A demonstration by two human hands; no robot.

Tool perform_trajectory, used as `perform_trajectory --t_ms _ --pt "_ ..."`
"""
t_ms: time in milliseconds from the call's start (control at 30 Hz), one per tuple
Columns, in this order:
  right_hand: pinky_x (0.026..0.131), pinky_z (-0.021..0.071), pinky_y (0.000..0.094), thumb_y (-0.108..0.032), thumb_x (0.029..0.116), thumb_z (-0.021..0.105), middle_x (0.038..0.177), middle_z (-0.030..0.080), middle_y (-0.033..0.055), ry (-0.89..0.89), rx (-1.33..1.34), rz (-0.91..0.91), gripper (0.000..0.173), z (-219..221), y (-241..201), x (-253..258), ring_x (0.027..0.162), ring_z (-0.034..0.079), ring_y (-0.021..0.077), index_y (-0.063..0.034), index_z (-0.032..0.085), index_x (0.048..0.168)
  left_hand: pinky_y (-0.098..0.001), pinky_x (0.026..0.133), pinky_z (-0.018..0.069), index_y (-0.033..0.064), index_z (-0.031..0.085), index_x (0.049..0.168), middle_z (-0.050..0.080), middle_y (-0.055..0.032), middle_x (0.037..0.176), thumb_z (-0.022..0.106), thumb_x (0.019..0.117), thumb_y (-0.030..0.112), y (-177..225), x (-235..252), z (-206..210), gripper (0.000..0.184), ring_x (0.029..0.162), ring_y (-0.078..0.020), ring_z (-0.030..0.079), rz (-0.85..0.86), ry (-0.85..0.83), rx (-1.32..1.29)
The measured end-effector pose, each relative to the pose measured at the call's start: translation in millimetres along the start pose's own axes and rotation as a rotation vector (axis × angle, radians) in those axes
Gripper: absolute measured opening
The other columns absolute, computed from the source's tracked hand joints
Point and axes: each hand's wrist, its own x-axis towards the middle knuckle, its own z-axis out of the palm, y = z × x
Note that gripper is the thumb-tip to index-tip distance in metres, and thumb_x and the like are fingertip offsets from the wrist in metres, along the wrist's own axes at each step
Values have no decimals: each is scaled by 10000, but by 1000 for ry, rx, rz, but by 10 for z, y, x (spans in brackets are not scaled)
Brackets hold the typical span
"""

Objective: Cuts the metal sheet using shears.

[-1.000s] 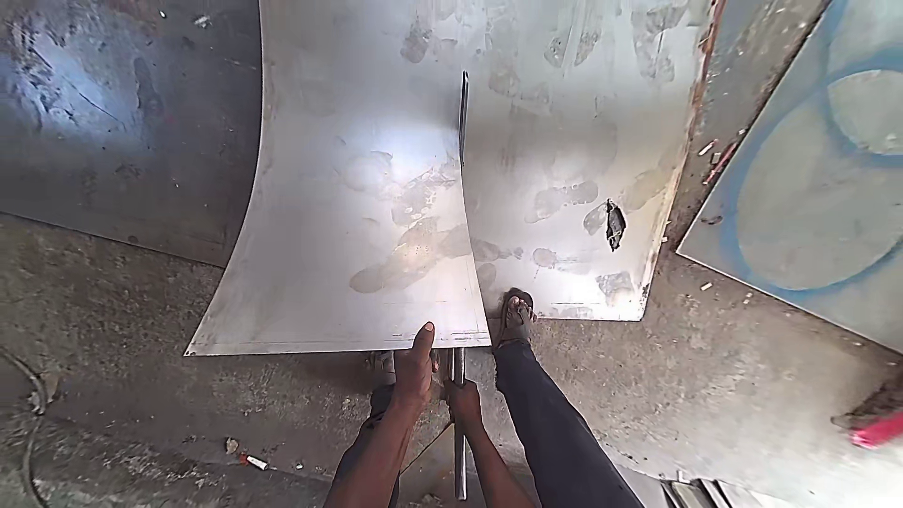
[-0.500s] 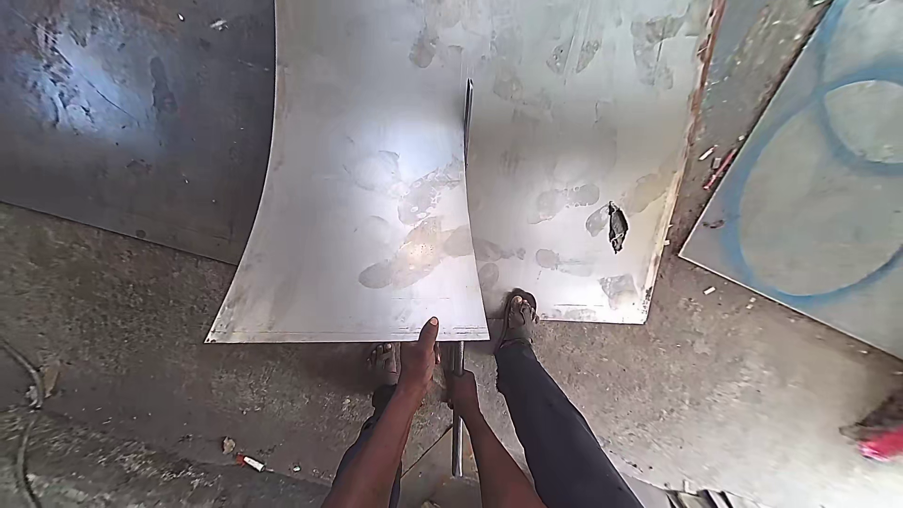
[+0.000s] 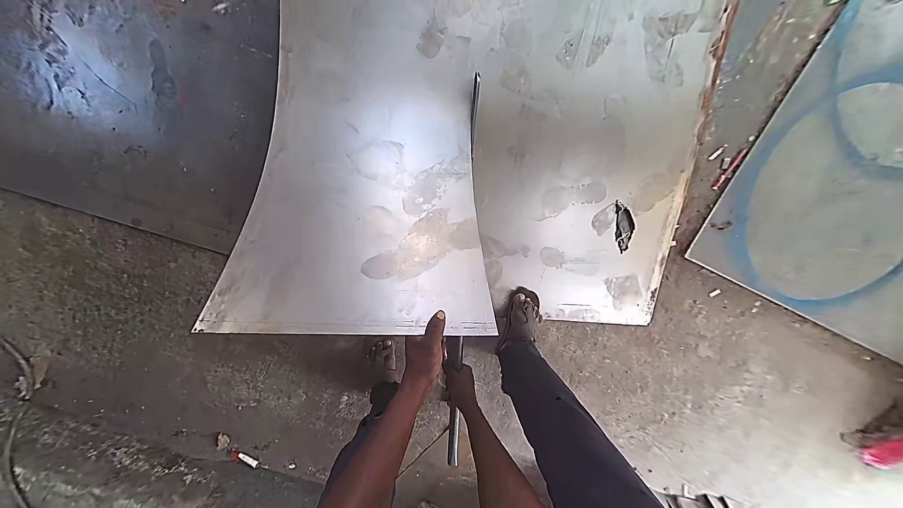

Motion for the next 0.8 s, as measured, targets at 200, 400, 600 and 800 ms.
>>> perform_trajectory --t_ms 200,400,600,800 --pt "374 421 354 -440 965 710 526 482 52 41 54 57 421 -527 -510 -1035 377 450 171 -52 597 844 -256 431 446 -4 595 1075 590 -72 672 617 1016 143 139 -253 56 160 453 -118 477 63 -32 -41" --pt "395 460 366 -416 988 684 561 513 63 11 39 13 403 -462 -963 -756 400 487 180 -30 601 908 -259 431 447 -6 608 1071 598 -72 670 629 1006 168 28 -181 -34 187 450 -115 478 89 -28 -29" --pt "427 468 401 -432 978 675 588 524 73 16 -31 22 402 -505 -987 -705 431 502 206 -41 614 909 -258 443 450 9 605 1116 594 -62 688 639 1016 173 -120 -68 -158 195 455 -110 468 29 -29 15" --pt "389 437 352 -259 979 664 552 518 83 30 44 -301 308 -423 -749 -513 400 486 177 16 584 867 -254 439 456 -4 618 1086 602 -70 677 624 1022 153 -116 -44 -129 169 443 -107 469 -9 -42 -10"
